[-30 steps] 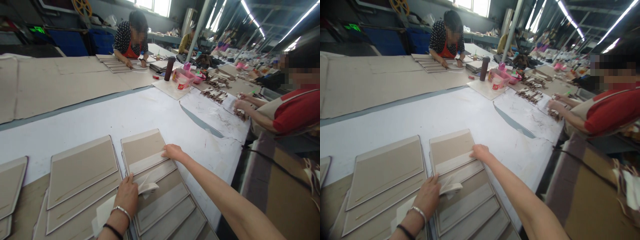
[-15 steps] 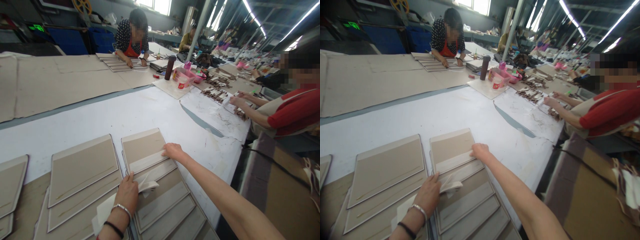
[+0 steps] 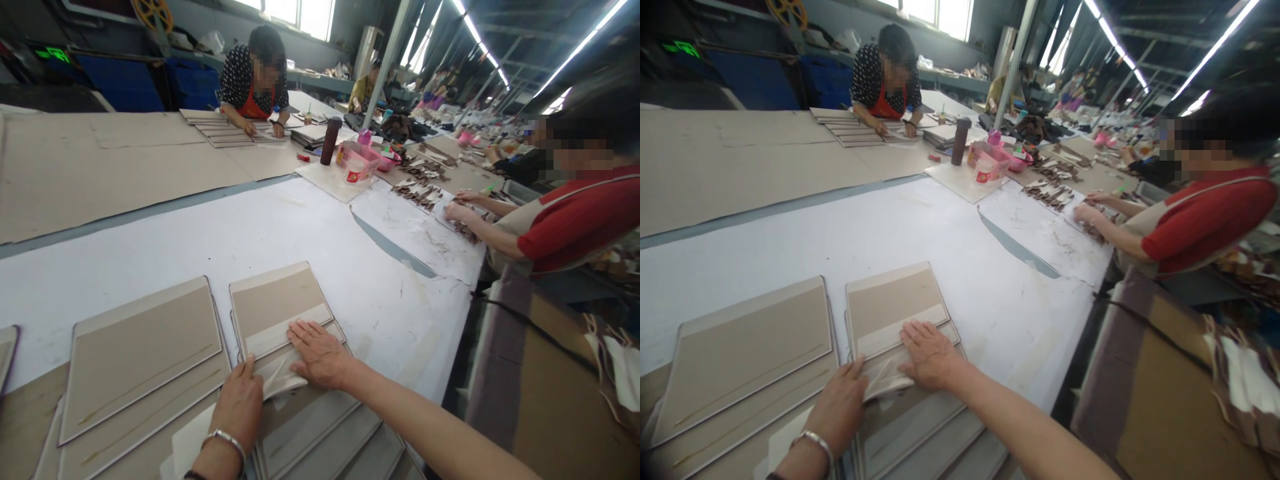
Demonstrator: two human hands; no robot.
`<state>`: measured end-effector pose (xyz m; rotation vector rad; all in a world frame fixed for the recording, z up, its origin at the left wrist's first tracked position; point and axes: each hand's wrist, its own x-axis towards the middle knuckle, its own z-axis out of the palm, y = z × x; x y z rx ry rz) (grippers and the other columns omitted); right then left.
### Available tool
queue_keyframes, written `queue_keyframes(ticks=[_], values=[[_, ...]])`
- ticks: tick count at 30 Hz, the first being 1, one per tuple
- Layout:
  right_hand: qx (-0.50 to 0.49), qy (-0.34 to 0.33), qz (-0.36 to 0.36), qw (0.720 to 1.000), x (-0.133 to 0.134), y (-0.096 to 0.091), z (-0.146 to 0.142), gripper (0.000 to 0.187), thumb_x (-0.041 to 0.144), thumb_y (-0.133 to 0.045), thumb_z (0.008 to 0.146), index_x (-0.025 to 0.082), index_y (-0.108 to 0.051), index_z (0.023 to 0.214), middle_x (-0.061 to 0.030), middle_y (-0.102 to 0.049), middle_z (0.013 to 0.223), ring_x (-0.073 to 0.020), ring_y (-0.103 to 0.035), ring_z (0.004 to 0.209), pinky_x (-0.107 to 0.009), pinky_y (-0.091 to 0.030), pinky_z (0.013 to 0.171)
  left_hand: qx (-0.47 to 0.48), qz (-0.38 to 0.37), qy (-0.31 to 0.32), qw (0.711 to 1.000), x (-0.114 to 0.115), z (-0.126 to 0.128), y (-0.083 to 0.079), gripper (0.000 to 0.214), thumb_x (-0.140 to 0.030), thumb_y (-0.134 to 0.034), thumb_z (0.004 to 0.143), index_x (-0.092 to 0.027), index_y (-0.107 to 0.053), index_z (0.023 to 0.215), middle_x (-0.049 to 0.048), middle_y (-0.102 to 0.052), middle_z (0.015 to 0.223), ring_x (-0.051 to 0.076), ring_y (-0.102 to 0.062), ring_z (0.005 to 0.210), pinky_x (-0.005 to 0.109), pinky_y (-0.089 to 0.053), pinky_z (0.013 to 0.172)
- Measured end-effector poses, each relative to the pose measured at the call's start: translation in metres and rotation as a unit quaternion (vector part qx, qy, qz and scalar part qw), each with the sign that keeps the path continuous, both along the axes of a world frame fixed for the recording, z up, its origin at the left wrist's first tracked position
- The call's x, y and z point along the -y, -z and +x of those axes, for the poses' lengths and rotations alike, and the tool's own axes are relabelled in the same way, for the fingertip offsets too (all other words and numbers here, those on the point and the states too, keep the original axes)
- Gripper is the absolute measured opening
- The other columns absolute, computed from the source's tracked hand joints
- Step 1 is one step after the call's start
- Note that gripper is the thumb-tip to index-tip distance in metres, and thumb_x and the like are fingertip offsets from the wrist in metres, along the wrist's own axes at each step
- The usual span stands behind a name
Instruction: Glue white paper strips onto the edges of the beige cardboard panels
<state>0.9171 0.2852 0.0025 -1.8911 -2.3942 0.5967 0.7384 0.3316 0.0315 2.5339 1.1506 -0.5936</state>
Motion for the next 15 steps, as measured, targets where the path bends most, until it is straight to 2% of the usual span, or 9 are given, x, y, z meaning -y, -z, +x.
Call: queue_keyframes(ticks=[7, 10, 15], values=[[0.057, 0.138, -0.049, 0.988, 0.01, 0.0, 0.023, 0.066, 0.048, -0.032, 0.089, 0.005, -0.026, 0.138, -0.0139, -0.018, 0.145, -0.0224, -0.014, 0.135, -0.037, -0.011, 0.111, 0.006, -0.007, -0.008, 1.0, -0.001, -0.001, 0.003, 0.034, 0.001, -0.036, 0.076, -0.006, -0.066, 0.09, 0.0219, -0.043, 0.132, 0.025, -0.046, 0.118, 0.034, -0.034, 0.099], [0.079, 0.155, -0.059, 0.983, 0.01, 0.001, 0.023, 0.066, 0.046, -0.033, 0.088, 0.005, -0.024, 0.139, -0.0135, -0.016, 0.145, -0.0221, -0.013, 0.135, -0.037, -0.01, 0.111, 0.012, -0.008, -0.017, 1.0, -0.001, -0.001, 0.001, 0.035, 0.001, -0.035, 0.077, -0.005, -0.066, 0.092, 0.021, -0.044, 0.132, 0.025, -0.047, 0.116, 0.034, -0.034, 0.099], [0.11, 0.145, -0.058, 0.982, 0.008, 0.004, 0.021, 0.065, 0.044, -0.034, 0.088, 0.004, -0.025, 0.138, -0.0139, -0.016, 0.145, -0.0226, -0.014, 0.135, -0.038, -0.011, 0.11, 0.031, -0.022, -0.036, 0.999, 0.001, 0.0, 0.002, 0.035, -0.002, -0.035, 0.078, -0.001, -0.065, 0.095, 0.0235, -0.044, 0.131, 0.027, -0.046, 0.116, 0.036, -0.034, 0.098]])
